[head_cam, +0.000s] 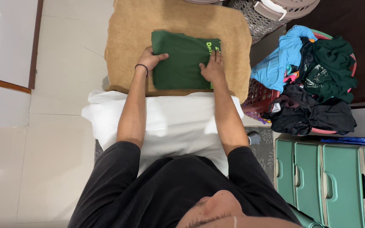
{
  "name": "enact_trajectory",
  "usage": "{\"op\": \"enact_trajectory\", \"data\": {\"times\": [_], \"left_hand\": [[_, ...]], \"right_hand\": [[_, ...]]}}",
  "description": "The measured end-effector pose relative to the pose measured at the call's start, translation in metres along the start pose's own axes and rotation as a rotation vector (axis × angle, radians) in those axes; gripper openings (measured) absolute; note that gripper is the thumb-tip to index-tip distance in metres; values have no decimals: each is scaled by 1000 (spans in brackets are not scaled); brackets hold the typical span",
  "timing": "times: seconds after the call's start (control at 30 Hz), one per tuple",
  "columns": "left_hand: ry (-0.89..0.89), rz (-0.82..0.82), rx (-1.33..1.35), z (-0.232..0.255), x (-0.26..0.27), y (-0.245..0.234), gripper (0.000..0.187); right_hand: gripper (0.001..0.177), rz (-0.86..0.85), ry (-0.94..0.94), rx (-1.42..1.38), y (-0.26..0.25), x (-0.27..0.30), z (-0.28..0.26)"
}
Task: The person folds a dark patterned cloth and then a green t-shirt on a brown mat. They smooth and fold each item neatly, then place the folded pieces aside.
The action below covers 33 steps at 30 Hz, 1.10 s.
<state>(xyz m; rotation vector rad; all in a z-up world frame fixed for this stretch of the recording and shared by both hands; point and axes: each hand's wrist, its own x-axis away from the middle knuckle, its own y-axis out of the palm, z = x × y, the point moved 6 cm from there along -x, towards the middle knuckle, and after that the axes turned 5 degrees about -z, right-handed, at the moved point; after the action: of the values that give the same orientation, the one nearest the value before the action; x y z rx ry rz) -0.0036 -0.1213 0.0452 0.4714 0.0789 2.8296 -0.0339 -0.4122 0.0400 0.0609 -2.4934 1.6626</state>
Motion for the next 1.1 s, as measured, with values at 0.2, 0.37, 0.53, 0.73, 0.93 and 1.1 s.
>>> {"op": "enact_trajectory", "data": {"times": [0.2,0.37,0.53,0.73,0.93,1.1], "left_hand": [[8,52,-72,6,2,2,41],[-118,-28,153,-3,-4,5,41],[-123,-124,246,1,-5,8,46],[-90,-218,409,12,0,24,51],[115,-270,486,49,4,50,59],[313,-398,315,132,2,72,63]], "right_hand": [[96,-53,410,-280,-7,2,51],[61,-159,430,-639,-12,3,50],[48,-160,327,-1087,-17,5,43],[43,-125,363,-1118,-30,9,53],[47,-74,202,-1335,-54,9,69],[47,-162,-3,-1816,-81,32,62]]}}
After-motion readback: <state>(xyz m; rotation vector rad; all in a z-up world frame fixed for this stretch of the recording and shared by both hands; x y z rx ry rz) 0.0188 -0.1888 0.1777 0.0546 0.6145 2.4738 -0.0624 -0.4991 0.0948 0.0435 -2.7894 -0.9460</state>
